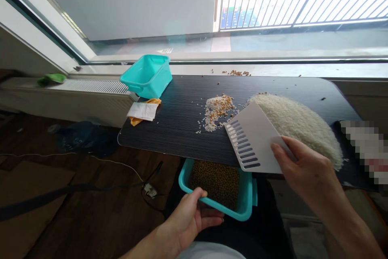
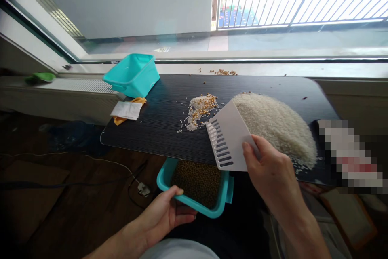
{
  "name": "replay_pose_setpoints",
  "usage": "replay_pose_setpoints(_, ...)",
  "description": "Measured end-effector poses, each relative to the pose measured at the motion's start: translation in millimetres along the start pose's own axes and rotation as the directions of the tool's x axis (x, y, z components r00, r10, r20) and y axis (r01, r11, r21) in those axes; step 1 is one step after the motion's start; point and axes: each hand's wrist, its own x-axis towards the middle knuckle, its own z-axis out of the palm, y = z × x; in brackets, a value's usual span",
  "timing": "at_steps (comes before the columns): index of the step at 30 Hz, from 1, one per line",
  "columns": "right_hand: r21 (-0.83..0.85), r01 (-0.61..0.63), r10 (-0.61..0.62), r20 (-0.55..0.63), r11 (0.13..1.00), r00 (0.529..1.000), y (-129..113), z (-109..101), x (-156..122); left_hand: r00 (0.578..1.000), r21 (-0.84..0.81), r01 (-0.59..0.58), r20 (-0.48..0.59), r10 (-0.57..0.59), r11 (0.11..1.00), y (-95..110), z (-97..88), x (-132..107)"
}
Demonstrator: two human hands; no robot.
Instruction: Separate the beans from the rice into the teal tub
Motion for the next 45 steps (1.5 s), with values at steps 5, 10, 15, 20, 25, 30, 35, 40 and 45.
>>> replay_pose_setpoints(5,-0.101,-0.081,0.074,-0.072,0.992,0.995,21.7,-17.9,12.9,1.000,0.015,0.000,0.000,0.000,1.000,-3.0,7.6,-0.9)
replay_pose_setpoints(10,-0.150,-0.141,0.123,-0.122,0.979,0.985,39.8,-36.6,25.6,1.000,0.030,-0.001,-0.014,0.001,1.000,-3.4,12.8,-2.2)
replay_pose_setpoints(15,-0.104,-0.095,0.082,-0.123,0.990,0.989,29.7,-42.7,38.3,1.000,0.033,0.001,-0.012,-0.001,0.999,-1.5,13.6,-2.1)
replay_pose_setpoints(20,-0.059,0.011,-0.013,-0.031,0.998,0.999,5.4,-27.8,60.1,1.000,0.017,-0.001,-0.031,0.002,1.000,2.0,10.4,-2.2)
replay_pose_setpoints(25,-0.026,0.065,-0.063,0.064,0.998,0.996,-6.6,-13.7,77.8,1.000,-0.018,-0.009,-0.027,0.008,1.000,5.4,3.7,-3.7)
replay_pose_setpoints(30,0.032,0.101,-0.104,0.136,0.994,0.985,-10.9,-5.2,81.9,1.000,-0.030,-0.003,-0.006,0.002,1.000,9.0,-2.0,-3.8)
replay_pose_setpoints(35,0.003,0.148,-0.147,0.149,0.989,0.978,-17.1,-7.3,79.0,1.000,-0.027,0.001,-0.011,-0.001,1.000,10.5,-4.4,-3.3)
replay_pose_setpoints(40,-0.081,0.217,-0.209,0.104,0.973,0.972,-30.9,-15.5,83.4,1.000,-0.020,-0.004,0.001,0.004,1.000,10.7,-5.7,-3.1)
replay_pose_setpoints(45,-0.103,0.326,-0.313,0.129,0.940,0.941,-47.9,-10.4,91.0,1.000,-0.028,0.000,-0.002,0.000,1.000,11.2,-5.8,-2.6)
